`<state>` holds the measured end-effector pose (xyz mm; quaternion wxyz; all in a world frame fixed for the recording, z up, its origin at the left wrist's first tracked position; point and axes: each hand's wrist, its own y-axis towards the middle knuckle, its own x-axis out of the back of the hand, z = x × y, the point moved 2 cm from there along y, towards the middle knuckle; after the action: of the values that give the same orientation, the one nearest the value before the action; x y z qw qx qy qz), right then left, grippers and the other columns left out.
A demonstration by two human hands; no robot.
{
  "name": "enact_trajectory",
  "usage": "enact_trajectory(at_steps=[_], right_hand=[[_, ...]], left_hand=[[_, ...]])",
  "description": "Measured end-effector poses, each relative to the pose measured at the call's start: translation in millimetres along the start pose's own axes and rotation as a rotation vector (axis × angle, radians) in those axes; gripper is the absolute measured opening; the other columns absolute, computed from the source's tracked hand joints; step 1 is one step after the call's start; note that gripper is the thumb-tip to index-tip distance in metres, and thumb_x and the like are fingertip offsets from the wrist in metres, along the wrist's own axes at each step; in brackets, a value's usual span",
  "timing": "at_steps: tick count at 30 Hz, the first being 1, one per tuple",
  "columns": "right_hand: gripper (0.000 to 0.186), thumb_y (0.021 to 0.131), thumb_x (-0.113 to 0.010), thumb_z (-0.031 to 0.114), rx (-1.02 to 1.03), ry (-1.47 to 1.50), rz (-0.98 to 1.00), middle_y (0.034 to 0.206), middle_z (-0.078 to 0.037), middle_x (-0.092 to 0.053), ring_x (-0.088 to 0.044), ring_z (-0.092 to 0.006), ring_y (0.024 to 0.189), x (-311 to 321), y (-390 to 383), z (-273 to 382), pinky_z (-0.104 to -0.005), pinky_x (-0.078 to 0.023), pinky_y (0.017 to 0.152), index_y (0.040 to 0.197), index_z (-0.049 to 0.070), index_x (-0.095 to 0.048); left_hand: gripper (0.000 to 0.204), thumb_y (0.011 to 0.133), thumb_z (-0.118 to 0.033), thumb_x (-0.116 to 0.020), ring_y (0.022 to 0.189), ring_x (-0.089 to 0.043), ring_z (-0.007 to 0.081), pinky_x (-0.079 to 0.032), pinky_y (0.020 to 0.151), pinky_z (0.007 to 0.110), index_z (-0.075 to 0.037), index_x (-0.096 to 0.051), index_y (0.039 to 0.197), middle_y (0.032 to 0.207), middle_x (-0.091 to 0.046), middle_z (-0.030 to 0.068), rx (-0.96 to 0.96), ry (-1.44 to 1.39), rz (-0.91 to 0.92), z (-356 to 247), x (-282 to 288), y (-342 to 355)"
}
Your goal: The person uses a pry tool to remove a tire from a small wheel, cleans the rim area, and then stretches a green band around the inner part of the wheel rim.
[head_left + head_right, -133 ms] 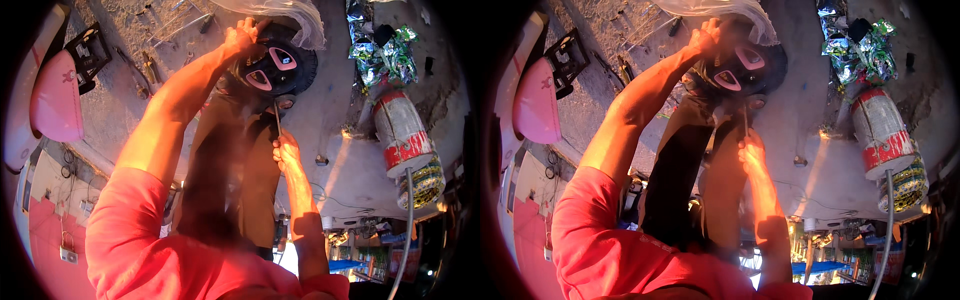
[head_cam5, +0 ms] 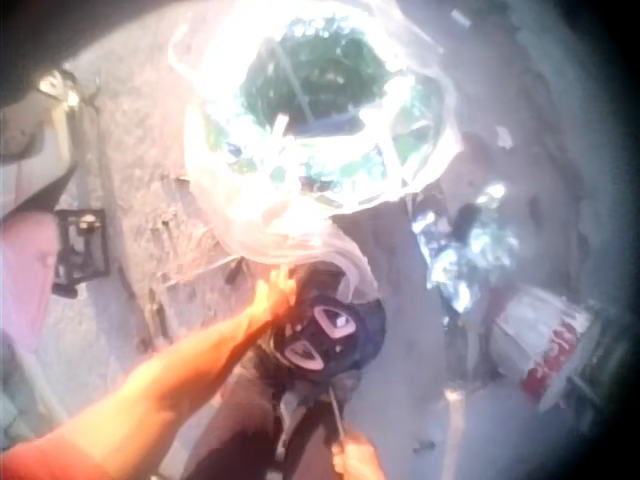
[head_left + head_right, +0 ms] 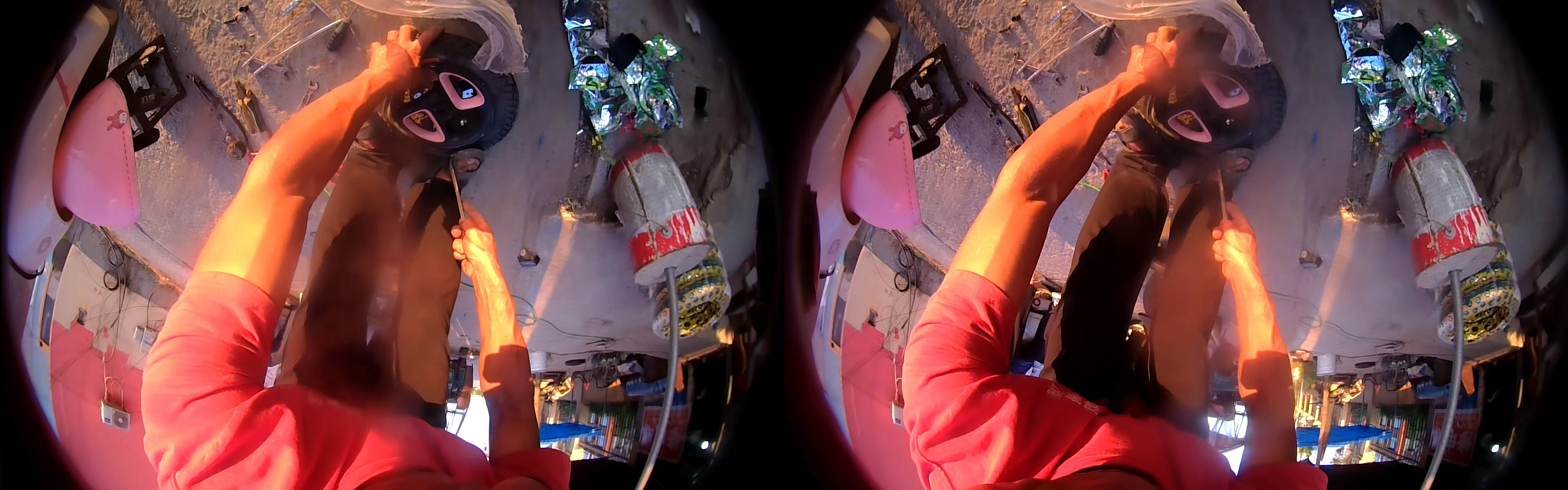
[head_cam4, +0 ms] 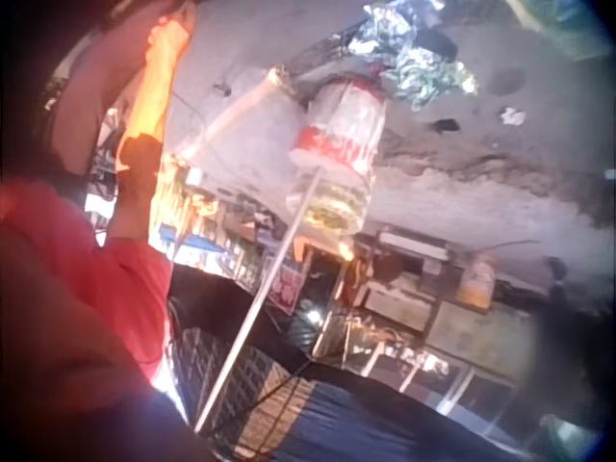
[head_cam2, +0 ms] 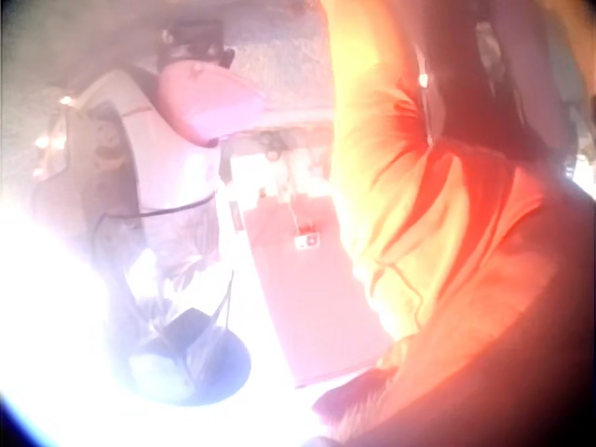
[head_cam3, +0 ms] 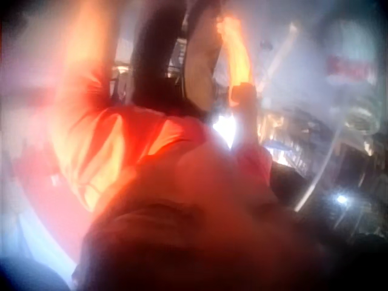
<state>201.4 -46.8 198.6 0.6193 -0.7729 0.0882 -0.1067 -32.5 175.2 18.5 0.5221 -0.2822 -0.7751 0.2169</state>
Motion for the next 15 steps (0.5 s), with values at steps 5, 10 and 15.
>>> enact_trajectory(at_steps=[5, 10, 15], right_hand=[[0.050, 0.099, -0.045, 0.009, 0.012, -0.069, 0.009, 0.072, -0.001, -0.052, -0.033, -0.0048, 0.044, 11, -18, 3, -0.0232, -0.025, 0.038, 0.149, 0.013, -0.042], [0.051, 0.100, -0.050, 0.010, 0.112, -0.152, 0.038, 0.071, 0.000, -0.051, -0.032, -0.0037, 0.042, 23, -7, 5, -0.0221, -0.023, 0.037, 0.150, 0.013, -0.041], [0.050, 0.097, -0.054, 0.012, 0.200, -0.297, 0.079, 0.070, 0.001, -0.053, -0.040, -0.0049, 0.050, 40, -9, 5, -0.0212, -0.033, 0.045, 0.147, 0.015, -0.046]], left_hand=[[0.095, 0.070, -0.041, -0.084, 0.132, -0.046, 0.0370, -0.043, 0.100, 0.056, -0.032, -0.035, 0.152, 0.142, -0.045, 0.0149, 0.063, -0.064, -0.015, 4, -6, -1], [0.099, 0.074, -0.051, -0.079, 0.131, -0.047, 0.0386, -0.045, 0.104, 0.050, -0.029, -0.027, 0.155, 0.144, -0.045, 0.0186, 0.161, -0.116, -0.044, 16, -8, -21], [0.109, 0.070, -0.056, -0.082, 0.130, -0.049, 0.0387, -0.044, 0.104, 0.050, -0.018, -0.025, 0.156, 0.143, -0.049, 0.0209, 0.306, -0.156, -0.012, 56, -34, -71]])
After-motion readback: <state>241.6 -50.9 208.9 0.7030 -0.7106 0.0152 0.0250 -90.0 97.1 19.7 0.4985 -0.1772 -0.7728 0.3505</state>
